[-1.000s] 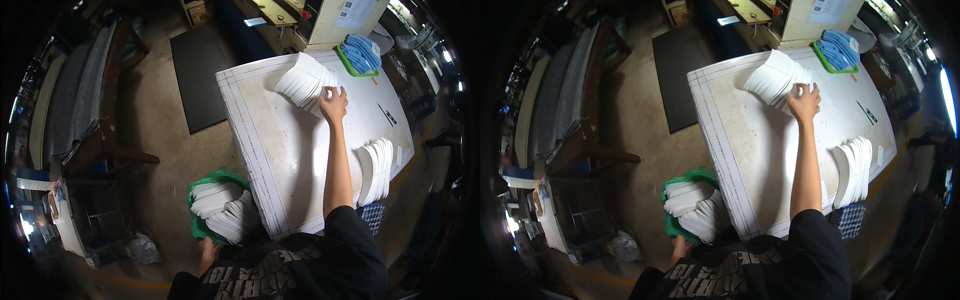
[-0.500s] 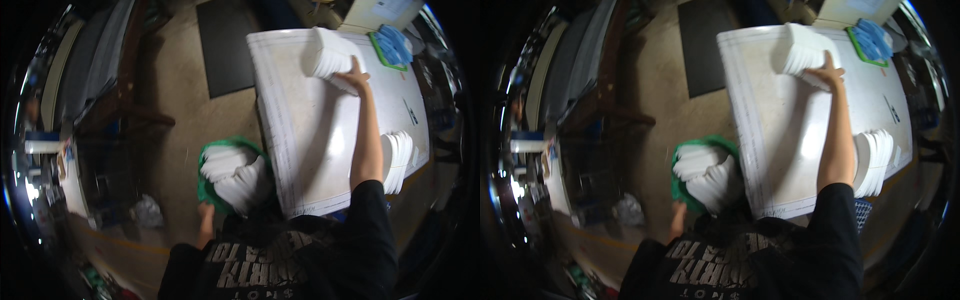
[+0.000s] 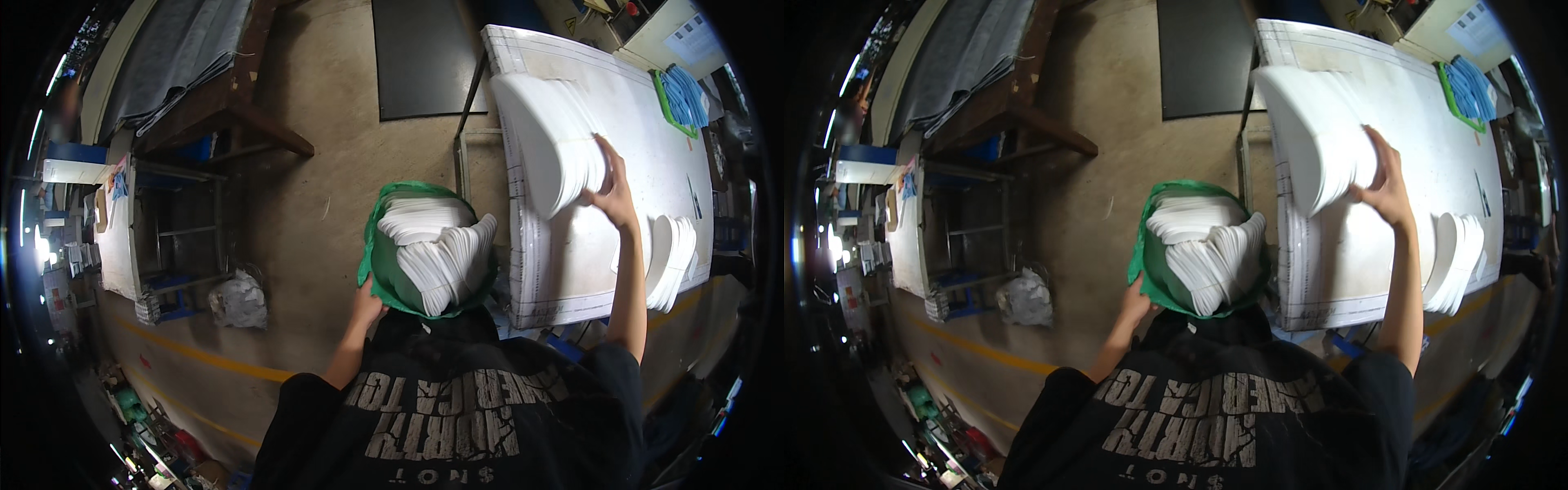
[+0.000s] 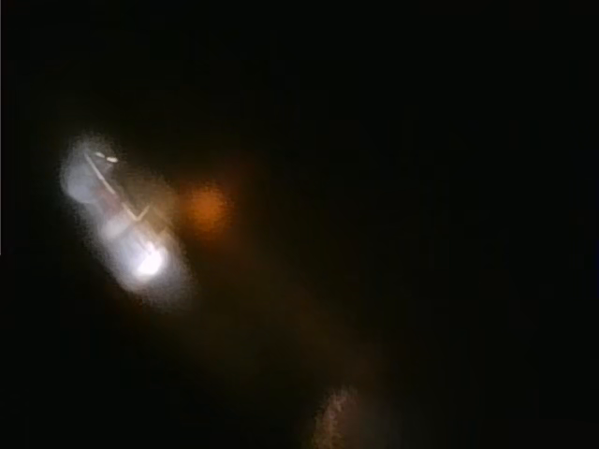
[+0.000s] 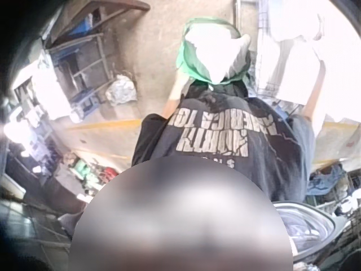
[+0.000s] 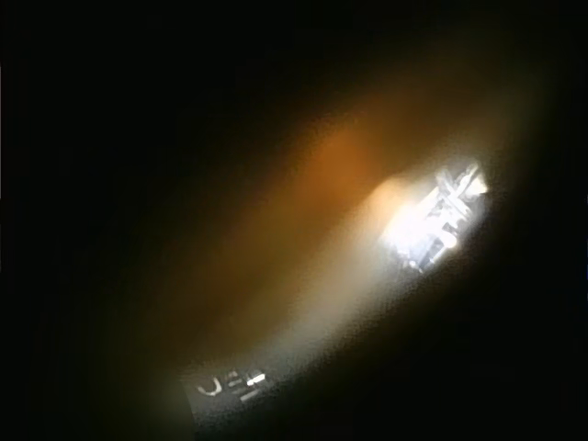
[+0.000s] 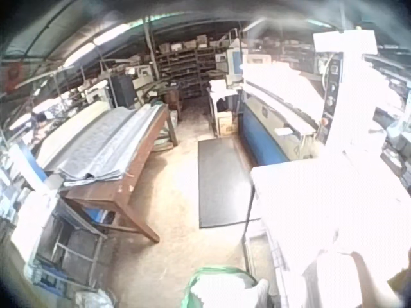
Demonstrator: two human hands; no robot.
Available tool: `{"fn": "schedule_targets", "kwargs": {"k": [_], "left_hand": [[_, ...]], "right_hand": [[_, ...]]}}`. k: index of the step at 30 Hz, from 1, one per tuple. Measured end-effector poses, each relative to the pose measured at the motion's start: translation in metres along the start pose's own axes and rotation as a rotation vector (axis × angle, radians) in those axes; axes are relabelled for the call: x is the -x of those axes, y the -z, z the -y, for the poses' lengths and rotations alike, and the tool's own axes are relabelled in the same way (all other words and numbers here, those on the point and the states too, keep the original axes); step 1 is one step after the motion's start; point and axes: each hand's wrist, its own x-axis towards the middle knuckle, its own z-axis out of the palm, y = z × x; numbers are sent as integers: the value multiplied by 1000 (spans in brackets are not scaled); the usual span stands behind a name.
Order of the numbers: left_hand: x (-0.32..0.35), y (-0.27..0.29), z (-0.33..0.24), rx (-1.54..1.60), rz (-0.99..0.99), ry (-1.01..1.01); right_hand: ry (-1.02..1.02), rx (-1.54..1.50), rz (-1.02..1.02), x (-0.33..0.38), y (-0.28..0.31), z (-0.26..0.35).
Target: The person repeatedly picks up white slipper-like footwear from a table and places them into a green plastic bag. They handle the items by hand, stacking them inside the bag and occasionally adjusting the pile.
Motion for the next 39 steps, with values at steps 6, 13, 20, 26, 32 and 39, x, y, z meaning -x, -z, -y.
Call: {"fn": "schedule_targets", "kwargs": {"k": [6, 13, 20, 26, 32, 39], "left_hand": [[-9, 9, -19, 65, 82, -71], [-49, 11, -11, -143, 252, -81], [-41, 6, 10, 42, 172, -280], [-43, 0, 10, 57, 298, -530], [-39, -2, 12, -129, 105, -633], [-39, 12, -16, -462, 74, -481]], "right_hand": [[290, 228, 481, 56, -86, 110], [387, 864, 682, 113, -193, 191], [407, 1044, 770, 125, -227, 208], [445, 1051, 588, 142, -277, 209], [484, 1109, 238, 156, -331, 171], [507, 1231, -134, 174, -387, 118]]}}
